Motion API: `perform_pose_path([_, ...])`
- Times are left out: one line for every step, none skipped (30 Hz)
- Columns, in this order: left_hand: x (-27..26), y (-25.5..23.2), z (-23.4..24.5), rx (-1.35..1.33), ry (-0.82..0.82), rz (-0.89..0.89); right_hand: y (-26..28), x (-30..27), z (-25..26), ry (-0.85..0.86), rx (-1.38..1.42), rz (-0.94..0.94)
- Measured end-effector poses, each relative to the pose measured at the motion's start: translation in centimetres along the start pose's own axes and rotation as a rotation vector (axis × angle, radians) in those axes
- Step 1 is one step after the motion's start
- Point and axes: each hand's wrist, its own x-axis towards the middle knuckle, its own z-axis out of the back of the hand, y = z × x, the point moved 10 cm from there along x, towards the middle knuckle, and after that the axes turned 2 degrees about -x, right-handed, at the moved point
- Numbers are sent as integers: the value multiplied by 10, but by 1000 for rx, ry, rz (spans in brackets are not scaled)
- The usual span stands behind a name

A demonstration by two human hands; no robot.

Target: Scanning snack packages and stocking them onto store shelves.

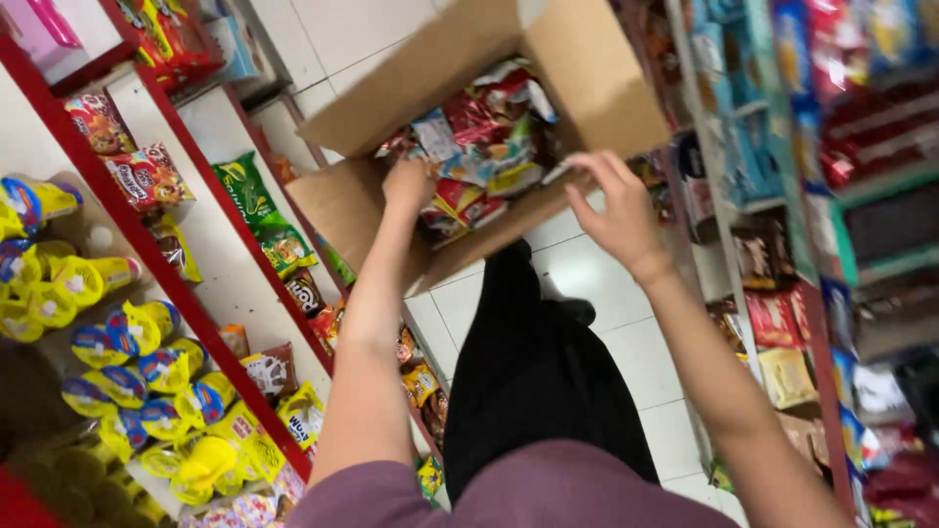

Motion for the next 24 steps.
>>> perform_pose_path([20,15,-23,-6,16,11,-18,27,-24,18,3,-9])
perform_pose_path([37,26,-61,-61,155,-6,-37,51,-55,102,-45,-15])
perform_pose_path([45,34,-103,-121,300,-25,-56,67,-84,190,-94,-25])
perform_pose_path([39,27,-116,-131,322,-17,-84,80,-113,211,-94,-39])
perform_pose_path([38,25,-128,-186,379,58,-118,92,-153,362,-231,-88])
perform_pose_path([35,22,-139,-239,435,134,-153,101,-191,513,-367,-134])
perform_pose_path([40,18,-161,-247,445,140,-189,102,-218,527,-369,-137])
perform_pose_path([46,25,-174,-296,332,275,-231,98,-247,593,-373,-190])
perform_pose_path([45,34,-187,-339,219,411,-271,89,-276,661,-374,-244])
perform_pose_path([42,33,-202,-342,230,421,-284,82,-289,676,-373,-248])
perform_pose_path([45,35,-198,-471,33,448,-307,68,-305,791,-421,-353])
perform_pose_path([42,39,-195,-595,-168,474,-329,51,-318,907,-468,-459])
perform_pose_path([48,46,-209,-595,-166,481,-331,46,-325,914,-467,-458])
perform_pose_path([53,51,-222,-786,-219,455,-332,41,-333,925,-479,-432])
perform_pose_path([57,54,-236,-978,-269,424,-334,33,-338,936,-492,-409])
perform_pose_path([56,54,-226,-979,-265,430,-334,29,-341,943,-493,-411])
perform_pose_path([55,49,-228,-1111,-167,451,-331,23,-346,968,-474,-386])
perform_pose_path([53,42,-229,-1242,-66,471,-328,16,-349,992,-455,-360])
perform_pose_path([51,38,-222,-1246,-59,476,-315,19,-344,1000,-459,-365])
perform_pose_path([47,31,-223,-1291,29,531,-301,21,-339,1007,-464,-373])
perform_pose_path([43,25,-222,-1332,115,586,-286,25,-336,1012,-467,-378])
perform_pose_path([42,25,-226,-1335,120,591,-299,12,-343,1018,-469,-381])
perform_pose_path([43,28,-226,-1303,93,597,-315,7,-346,969,-513,-380])
perform_pose_path([44,29,-226,-1272,65,603,-330,1,-347,920,-556,-378])
